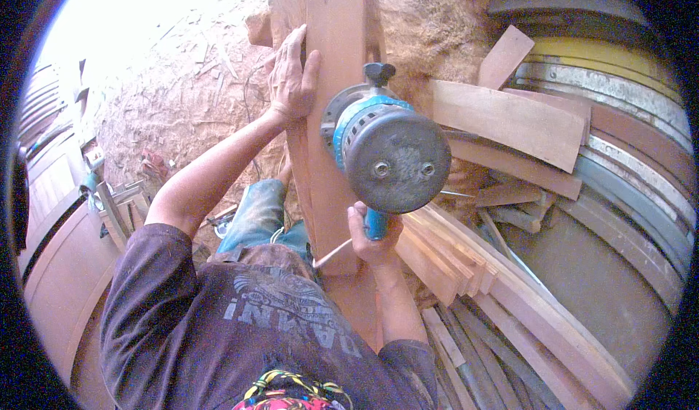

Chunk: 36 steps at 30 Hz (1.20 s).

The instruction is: The person uses a handheld electric router to shape the edges of a long wooden plank. They guide the tool along the plank's length, flip the plank to work on different edges, and repeat the routing process on multiple sides.

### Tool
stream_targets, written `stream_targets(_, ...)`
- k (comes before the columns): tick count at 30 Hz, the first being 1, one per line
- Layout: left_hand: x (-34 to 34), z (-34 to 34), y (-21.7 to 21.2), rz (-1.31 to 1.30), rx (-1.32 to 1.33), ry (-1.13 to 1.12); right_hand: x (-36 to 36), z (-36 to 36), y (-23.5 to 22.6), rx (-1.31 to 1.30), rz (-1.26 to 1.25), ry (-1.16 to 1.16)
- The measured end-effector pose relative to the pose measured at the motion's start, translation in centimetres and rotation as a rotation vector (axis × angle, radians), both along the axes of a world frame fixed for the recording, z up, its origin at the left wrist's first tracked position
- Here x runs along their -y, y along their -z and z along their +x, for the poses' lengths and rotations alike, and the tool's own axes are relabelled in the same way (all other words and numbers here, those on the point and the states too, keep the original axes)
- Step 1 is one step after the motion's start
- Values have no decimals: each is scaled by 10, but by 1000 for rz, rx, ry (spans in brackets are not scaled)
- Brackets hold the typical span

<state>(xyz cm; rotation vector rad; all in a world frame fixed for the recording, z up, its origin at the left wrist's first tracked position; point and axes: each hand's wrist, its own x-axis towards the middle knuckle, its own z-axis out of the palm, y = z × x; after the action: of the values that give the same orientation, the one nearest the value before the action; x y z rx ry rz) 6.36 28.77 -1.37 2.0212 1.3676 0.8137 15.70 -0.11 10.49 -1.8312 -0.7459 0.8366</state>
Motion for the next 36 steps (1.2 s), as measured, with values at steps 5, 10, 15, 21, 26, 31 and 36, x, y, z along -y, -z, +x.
stream_targets(5, 2, -1, -2, -14, -2, -1, -18, 7, 3, -15, 22, -33)
stream_targets(10, 3, 0, -8, -55, -3, 22, -42, 20, 1, -16, -18, -77)
stream_targets(15, 4, -1, -15, -62, -26, 25, -61, 28, 7, 38, -14, -93)
stream_targets(21, 3, -1, -15, -73, -70, 57, -83, 33, 7, -10, 6, -62)
stream_targets(26, 4, -2, -13, -58, -75, 76, -90, 38, 21, -25, 48, -61)
stream_targets(31, 5, -2, -16, -98, -96, 74, -110, 41, 18, -76, 17, -36)
stream_targets(36, 6, -3, -17, -112, -65, 81, -135, 45, 14, -55, 31, -37)
